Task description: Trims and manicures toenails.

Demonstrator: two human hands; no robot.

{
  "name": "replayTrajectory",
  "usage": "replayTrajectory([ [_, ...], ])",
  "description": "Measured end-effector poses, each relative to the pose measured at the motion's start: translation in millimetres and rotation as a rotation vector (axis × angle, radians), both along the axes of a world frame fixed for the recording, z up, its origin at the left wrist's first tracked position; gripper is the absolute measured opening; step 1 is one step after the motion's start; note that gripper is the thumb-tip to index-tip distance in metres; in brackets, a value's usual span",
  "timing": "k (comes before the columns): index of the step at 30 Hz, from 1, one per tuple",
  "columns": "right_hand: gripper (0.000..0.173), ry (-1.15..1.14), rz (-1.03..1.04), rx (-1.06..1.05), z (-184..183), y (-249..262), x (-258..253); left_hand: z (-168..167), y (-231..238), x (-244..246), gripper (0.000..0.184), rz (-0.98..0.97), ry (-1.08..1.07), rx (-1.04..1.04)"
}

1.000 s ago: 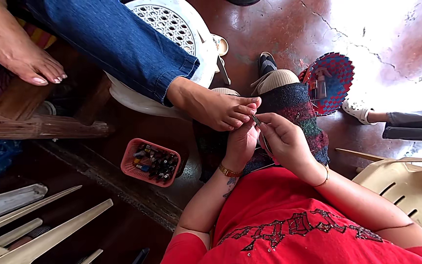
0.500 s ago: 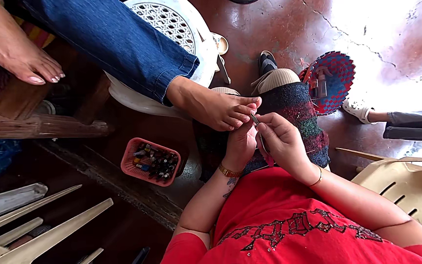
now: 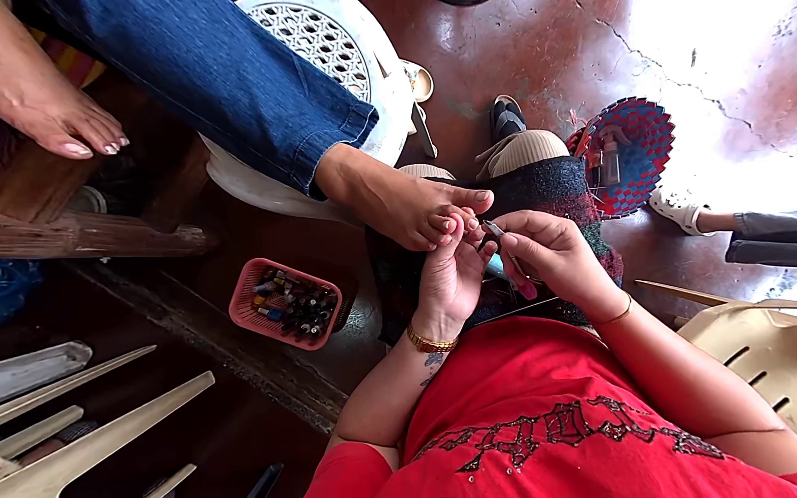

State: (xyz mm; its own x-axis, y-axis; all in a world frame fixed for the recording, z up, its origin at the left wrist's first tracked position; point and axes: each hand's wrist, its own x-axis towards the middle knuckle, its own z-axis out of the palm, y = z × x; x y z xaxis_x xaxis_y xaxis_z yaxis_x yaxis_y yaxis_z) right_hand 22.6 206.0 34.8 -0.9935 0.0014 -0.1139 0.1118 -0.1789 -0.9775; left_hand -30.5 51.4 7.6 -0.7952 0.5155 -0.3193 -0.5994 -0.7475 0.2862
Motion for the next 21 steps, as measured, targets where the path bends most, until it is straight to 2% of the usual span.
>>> replayTrajectory([
  [11,0.021,0.125,-0.005,0.207,-1,-3,-3,1,-1,1,0.021,0.006,0.007,-0.023],
  [21,0.024,-0.274,-0.029,-0.359,2,-9,-5,-8,-3,1,0.02,-0.031,0.065,0.011],
])
